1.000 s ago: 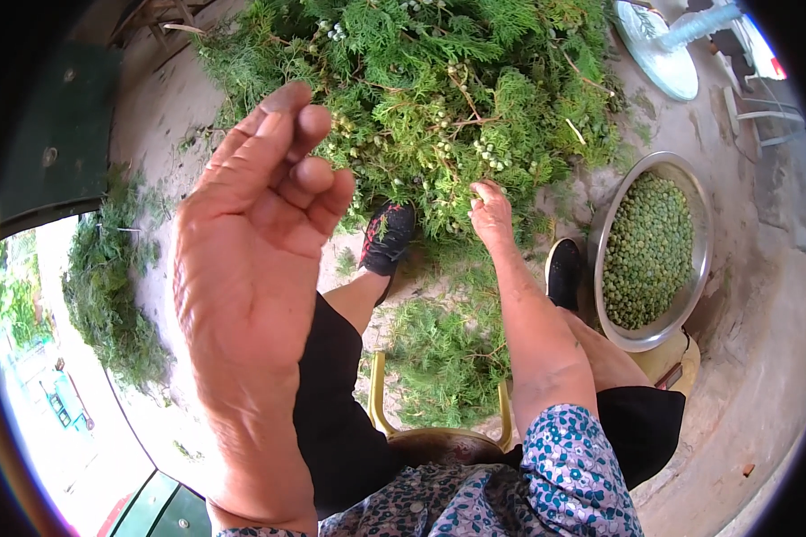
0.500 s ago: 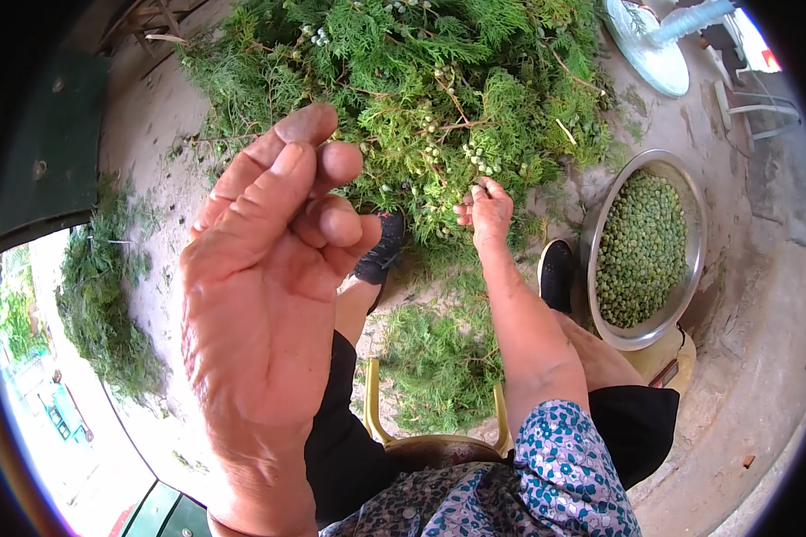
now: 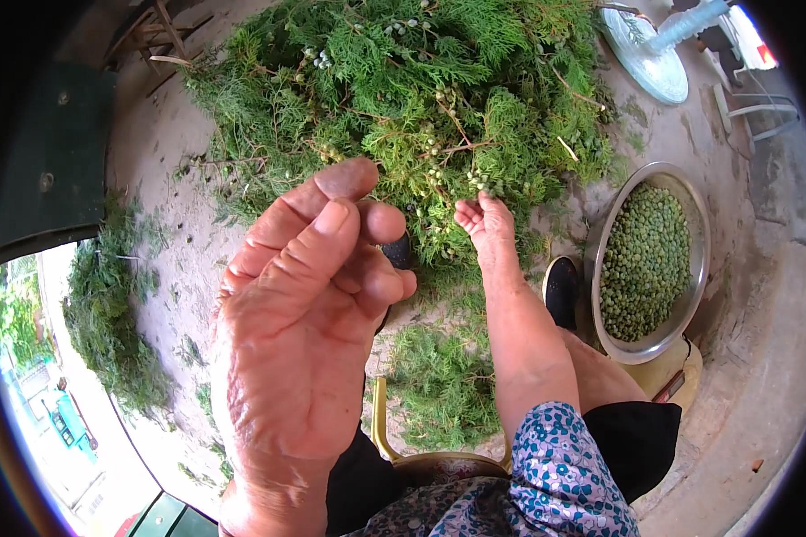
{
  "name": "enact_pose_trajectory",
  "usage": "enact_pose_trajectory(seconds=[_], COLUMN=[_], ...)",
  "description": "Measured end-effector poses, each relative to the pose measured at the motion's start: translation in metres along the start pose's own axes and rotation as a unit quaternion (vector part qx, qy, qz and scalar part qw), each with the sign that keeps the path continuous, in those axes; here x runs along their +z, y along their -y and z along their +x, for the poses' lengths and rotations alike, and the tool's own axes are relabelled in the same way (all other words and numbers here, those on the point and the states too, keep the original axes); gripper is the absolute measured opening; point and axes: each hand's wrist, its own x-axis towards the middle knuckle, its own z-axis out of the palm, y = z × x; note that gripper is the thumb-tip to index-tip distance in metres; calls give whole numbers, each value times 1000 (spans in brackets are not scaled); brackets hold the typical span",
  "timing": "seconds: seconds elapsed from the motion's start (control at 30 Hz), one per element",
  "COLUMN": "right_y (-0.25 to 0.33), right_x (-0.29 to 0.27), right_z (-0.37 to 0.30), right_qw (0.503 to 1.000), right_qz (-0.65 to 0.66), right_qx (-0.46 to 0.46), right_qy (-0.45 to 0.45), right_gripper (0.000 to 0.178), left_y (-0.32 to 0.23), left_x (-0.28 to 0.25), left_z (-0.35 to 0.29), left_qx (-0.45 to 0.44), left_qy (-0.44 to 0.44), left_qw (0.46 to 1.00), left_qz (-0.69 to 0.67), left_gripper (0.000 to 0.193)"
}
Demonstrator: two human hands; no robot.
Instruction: The person picks small green berries from cedar branches by hand and drops them into a metal bowl. They handle the branches one at a time, occasionally tossing aside stripped branches and reaching for new ones from the pile.
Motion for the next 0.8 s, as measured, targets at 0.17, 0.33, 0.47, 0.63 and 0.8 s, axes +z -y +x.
enact_pose_trajectory(seconds=[0.17,0.33,0.47,0.63,0.8], right_y=[2,3,21,53,87], right_x=[-5,-8,-7,3,28], right_z=[-3,-12,-42,-84,-157], right_qw=[936,955,947,959,929], right_qz=[-353,-293,-313,-244,-281], right_qx=[16,-21,-6,-40,-111], right_qy=[9,28,70,141,213], right_gripper=[19,21,17,14,14], left_y=[1,-2,0,4,24], left_x=[0,3,-1,-1,0], left_z=[2,1,4,4,15], left_qx=[-9,-1,-2,25,29], left_qy=[2,-7,14,7,-30], left_qw=[1000,1000,1000,999,996], left_qz=[0,3,-10,21,80], left_gripper=[26,24,22,20,15])
